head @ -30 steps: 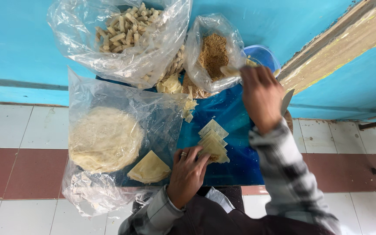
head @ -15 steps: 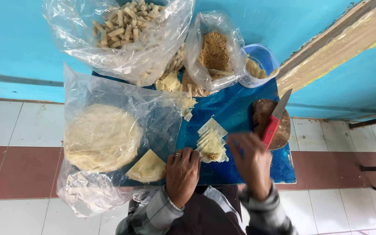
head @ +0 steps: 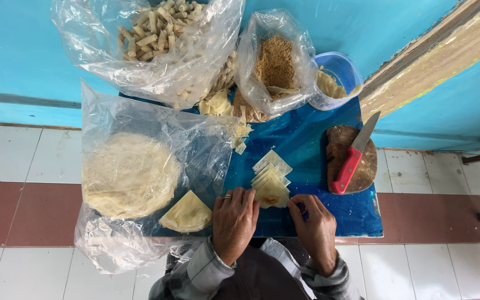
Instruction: The person cuts a round sheet of dough into square pieces with a knife on a small blue table, then folds each square by hand, occasionally dipping fingers into a bag of brown sugar filling and pressing the folded pieces closed, stacking the finished folded pastries on the table.
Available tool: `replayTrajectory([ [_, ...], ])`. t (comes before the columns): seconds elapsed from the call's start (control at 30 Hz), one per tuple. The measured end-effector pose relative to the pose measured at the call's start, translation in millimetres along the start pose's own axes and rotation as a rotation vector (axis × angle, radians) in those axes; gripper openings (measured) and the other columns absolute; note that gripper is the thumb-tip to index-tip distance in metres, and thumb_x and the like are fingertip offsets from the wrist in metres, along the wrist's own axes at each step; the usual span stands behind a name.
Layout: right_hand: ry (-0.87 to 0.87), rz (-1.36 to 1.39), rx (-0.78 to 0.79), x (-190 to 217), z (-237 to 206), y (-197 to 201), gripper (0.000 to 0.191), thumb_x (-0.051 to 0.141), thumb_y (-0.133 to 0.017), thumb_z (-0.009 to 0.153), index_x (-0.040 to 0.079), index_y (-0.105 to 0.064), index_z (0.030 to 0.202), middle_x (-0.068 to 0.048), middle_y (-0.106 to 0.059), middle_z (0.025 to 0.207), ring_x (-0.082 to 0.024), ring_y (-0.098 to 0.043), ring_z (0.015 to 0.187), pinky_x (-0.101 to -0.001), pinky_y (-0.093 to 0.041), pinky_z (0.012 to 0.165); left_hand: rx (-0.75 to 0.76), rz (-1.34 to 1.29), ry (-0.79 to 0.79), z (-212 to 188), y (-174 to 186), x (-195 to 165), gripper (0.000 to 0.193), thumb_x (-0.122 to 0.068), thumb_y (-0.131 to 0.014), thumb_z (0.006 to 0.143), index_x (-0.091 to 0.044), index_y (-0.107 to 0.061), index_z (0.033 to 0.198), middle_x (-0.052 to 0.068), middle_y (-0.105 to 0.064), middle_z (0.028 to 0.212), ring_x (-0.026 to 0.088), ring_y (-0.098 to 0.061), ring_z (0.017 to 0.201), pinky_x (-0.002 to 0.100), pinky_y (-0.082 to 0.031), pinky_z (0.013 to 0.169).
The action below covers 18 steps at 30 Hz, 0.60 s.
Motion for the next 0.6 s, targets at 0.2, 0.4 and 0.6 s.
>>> replayTrajectory([
  [0.2, -0.065, 0.197, -0.029, -15.5, -3.1, -7.7, 0.018, 0.012, -0.078, 0.087, 0.006, -0.070, 0.102, -0.005, -0.076, 0.089, -0.012, -0.072, 0.071, -0.0270, -0.057, 0.062, 0.050, 0.028, 0.013, -0.9, -11.1, 1.7, 0.014, -0.013, -0.069, 0.095, -0.005, -0.063, 0.104, 0.008, -0.058, 0.089, 0.024, -0.062, 0.082, 0.042, -0.046, 0.072],
  [0.4, -0.048, 0.251, -0.038, -23.2, -6.4, -14.9, 0.017, 0.010, -0.078, 0.088, 0.006, -0.071, 0.103, -0.005, -0.077, 0.091, -0.011, -0.071, 0.071, -0.0264, -0.057, 0.063, 0.000, 0.016, -0.017, -1.4, -7.9, -2.1, 0.023, -0.013, -0.069, 0.092, -0.005, -0.066, 0.114, 0.007, -0.059, 0.092, 0.023, -0.062, 0.082, 0.041, -0.046, 0.069],
  [0.6, -0.024, 0.285, -0.036, -26.7, -10.3, -17.5, 0.019, 0.009, -0.078, 0.088, 0.006, -0.071, 0.105, -0.005, -0.077, 0.094, -0.010, -0.071, 0.075, -0.0249, -0.057, 0.063, 0.040, 0.044, 0.011, -3.2, -7.4, -1.7, 0.018, -0.014, -0.069, 0.094, -0.005, -0.066, 0.110, 0.008, -0.058, 0.094, 0.023, -0.062, 0.084, 0.041, -0.047, 0.071],
])
Point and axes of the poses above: each hand's wrist, its own z-axis towards the middle knuckle, its own y-axis out of the back of the hand, x = y × z, the point moved 10 cm from there along z, towards the middle knuckle
